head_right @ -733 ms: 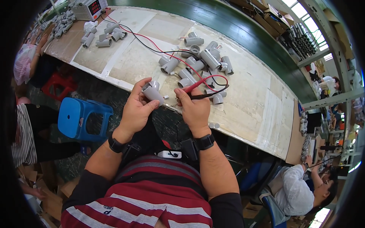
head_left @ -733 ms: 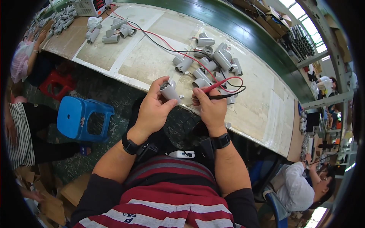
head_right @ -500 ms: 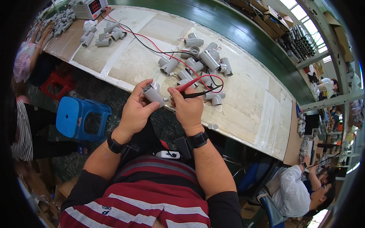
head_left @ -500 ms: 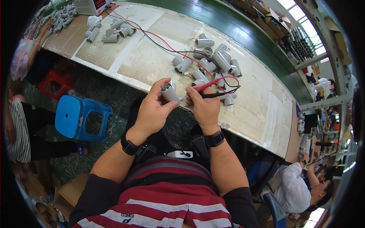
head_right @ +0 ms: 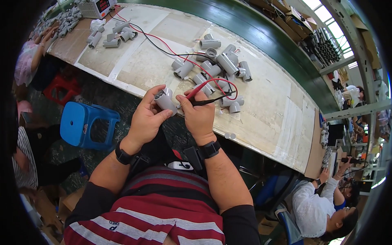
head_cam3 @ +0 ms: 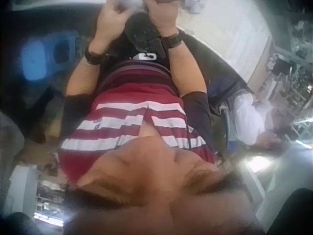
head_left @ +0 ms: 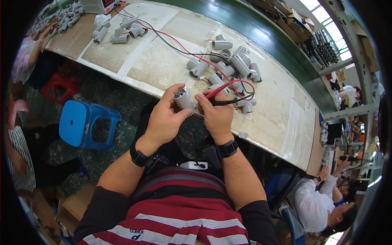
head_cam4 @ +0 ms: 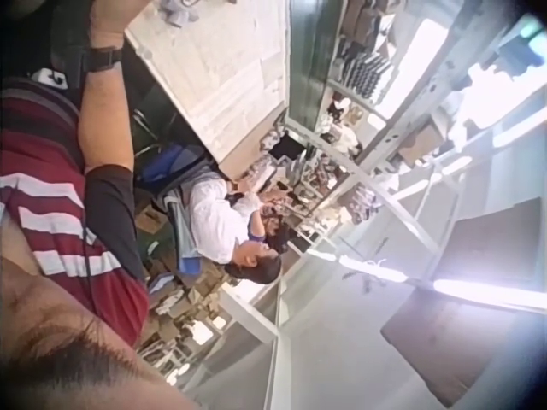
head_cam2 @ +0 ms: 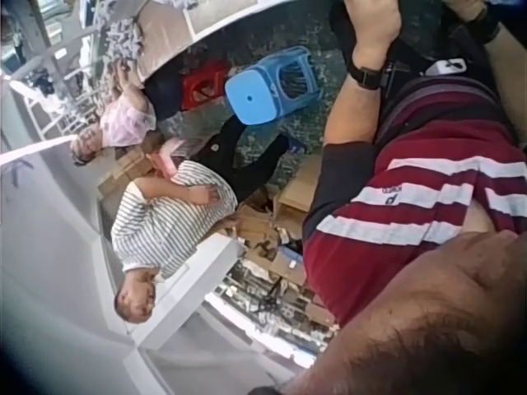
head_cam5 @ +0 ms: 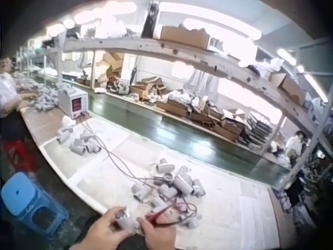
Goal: The person tests plastic light fixtures by touching a multimeter probe to the internal components of each one before placing them in a pile. After testing several fixtures, the person gathers them by hand and moves the pile to a different area on the table.
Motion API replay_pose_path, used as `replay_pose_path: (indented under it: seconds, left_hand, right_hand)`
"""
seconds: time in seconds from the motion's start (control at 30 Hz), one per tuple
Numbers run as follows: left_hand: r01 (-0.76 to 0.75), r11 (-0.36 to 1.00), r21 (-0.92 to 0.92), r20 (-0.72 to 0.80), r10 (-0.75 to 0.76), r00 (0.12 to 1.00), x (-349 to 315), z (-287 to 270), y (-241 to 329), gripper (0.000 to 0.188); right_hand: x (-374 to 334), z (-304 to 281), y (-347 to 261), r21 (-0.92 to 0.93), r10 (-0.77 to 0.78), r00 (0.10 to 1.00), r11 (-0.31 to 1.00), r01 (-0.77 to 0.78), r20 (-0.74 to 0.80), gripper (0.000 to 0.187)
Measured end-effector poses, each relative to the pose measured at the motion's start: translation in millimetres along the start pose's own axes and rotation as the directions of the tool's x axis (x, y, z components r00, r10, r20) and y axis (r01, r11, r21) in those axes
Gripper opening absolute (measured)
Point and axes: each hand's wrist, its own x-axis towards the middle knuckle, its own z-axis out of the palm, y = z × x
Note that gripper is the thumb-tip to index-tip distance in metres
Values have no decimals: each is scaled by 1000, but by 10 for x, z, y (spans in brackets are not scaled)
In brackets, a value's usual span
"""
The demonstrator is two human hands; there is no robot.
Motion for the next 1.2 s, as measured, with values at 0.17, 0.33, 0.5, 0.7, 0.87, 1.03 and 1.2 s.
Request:
replay_pose_path:
  seconds: [0.17, 0.33, 0.5, 0.7, 0.87, 1.03, 1.2]
  left_hand:
    - [-17, 1000, 10, -4, 17, 1000, -11, -3, -36, 67]
    - [-40, 999, 35, -8, 40, 999, -24, 1, -80, 67]
    - [-64, 996, 56, -15, 65, 998, -21, 4, -83, 65]
    - [-81, 991, 110, -17, 83, 996, -3, -12, -122, 66]
    - [-43, 986, 163, 13, 41, 999, -17, -22, -77, 68]
    - [-87, 980, 180, -22, 92, 996, -24, -27, -90, 69]
    - [-127, 982, 142, -57, 136, 989, 8, -6, -144, 70]
  right_hand:
    - [13, 0, 41, -36, -61, 998, 997, 61, 0, 17]
    - [32, -15, 45, -70, -70, 997, 995, 72, 32, 16]
    - [57, -12, 87, -114, -87, 996, 989, 90, 31, 16]
    - [72, -19, 95, -101, -83, 996, 991, 87, 39, 16]
    - [71, -25, 136, -118, -102, 994, 987, 106, 39, 16]
    - [50, 3, 119, -100, -74, 997, 992, 77, 36, 16]
    - [43, 3, 107, -110, -59, 998, 992, 62, 28, 19]
